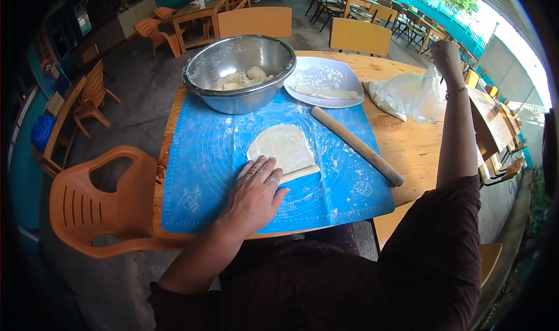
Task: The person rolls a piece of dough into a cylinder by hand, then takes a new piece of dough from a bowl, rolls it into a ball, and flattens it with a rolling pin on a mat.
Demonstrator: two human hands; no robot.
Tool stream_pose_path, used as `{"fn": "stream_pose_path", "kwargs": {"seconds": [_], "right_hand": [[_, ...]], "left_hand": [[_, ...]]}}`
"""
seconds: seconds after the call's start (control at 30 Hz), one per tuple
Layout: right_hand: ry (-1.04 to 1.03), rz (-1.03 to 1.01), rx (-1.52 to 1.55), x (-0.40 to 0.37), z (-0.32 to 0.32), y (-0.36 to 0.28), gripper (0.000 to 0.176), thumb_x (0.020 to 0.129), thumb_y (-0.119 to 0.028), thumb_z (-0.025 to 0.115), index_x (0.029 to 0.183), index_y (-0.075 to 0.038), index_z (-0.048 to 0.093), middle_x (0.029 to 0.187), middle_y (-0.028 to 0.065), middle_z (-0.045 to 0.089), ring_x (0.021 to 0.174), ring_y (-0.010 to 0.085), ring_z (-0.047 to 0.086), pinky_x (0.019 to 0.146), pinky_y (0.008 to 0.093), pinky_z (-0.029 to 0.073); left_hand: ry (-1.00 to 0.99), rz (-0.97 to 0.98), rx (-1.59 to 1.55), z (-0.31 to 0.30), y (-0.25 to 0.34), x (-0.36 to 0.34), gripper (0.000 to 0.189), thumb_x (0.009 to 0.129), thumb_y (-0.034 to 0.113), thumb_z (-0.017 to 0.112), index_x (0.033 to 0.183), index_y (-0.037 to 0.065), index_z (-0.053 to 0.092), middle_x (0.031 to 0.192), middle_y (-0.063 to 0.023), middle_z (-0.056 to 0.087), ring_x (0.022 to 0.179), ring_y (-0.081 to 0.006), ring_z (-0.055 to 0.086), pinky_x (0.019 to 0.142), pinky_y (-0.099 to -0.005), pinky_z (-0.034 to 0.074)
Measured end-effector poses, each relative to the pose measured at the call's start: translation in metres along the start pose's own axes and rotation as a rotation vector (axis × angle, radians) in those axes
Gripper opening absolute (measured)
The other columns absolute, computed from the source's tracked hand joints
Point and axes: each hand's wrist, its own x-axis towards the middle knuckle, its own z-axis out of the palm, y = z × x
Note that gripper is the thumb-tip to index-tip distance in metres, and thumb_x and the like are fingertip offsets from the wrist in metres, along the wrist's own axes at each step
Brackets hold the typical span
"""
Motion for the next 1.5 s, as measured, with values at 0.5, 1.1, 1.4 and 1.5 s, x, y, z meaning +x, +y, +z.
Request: {"fn": "stream_pose_path", "kwargs": {"seconds": [0.5, 1.1, 1.4, 1.5], "right_hand": [[-0.64, 0.454, 1.11, -0.041, 0.077, 0.102, 0.024, 0.095, -0.017, 0.056, 0.104, 0.002, 0.067, 0.102, 0.0128, 0.068, 0.093, 0.0232, 0.066, 0.084, 0.0385, 0.055], [-0.313, 0.131, 0.06, -0.085, 0.038, -0.01, 0.026, 0.081, -0.017, 0.067, 0.086, 0.009, 0.066, 0.078, 0.0258, 0.066, 0.07, 0.0351, 0.066, 0.067, 0.0419, 0.05], [-0.291, -0.258, -0.181, -0.113, 0.077, -0.02, 0.023, 0.089, -0.011, 0.057, 0.108, -0.003, 0.067, 0.108, 0.0221, 0.067, 0.099, 0.0372, 0.062, 0.086, 0.0417, 0.048], [-0.413, -0.223, -0.088, -0.102, 0.112, 0.031, 0.024, 0.09, -0.013, 0.058, 0.109, -0.003, 0.067, 0.108, 0.02, 0.066, 0.104, 0.0347, 0.061, 0.091, 0.0407, 0.046]], "left_hand": [[0.084, 0.009, -0.016, 0.002, 0.0, 0.004, 0.029, 0.086, 0.017, 0.071, 0.107, -0.003, 0.068, 0.124, -0.0225, 0.062, 0.121, -0.0394, 0.055, 0.104, -0.0489, 0.041], [0.086, 0.026, -0.015, 0.001, 0.0, 0.004, 0.029, 0.086, 0.016, 0.07, 0.108, -0.003, 0.067, 0.123, -0.0233, 0.061, 0.119, -0.0403, 0.056, 0.103, -0.0489, 0.042], [0.083, 0.023, -0.011, -0.001, 0.0, 0.006, 0.028, 0.086, 0.015, 0.07, 0.107, -0.003, 0.068, 0.121, -0.0212, 0.062, 0.116, -0.0382, 0.057, 0.102, -0.0471, 0.043], [0.083, 0.022, -0.006, -0.001, 0.001, 0.007, 0.027, 0.086, 0.015, 0.07, 0.106, -0.003, 0.068, 0.121, -0.0209, 0.062, 0.115, -0.0375, 0.058, 0.101, -0.0468, 0.043]]}}
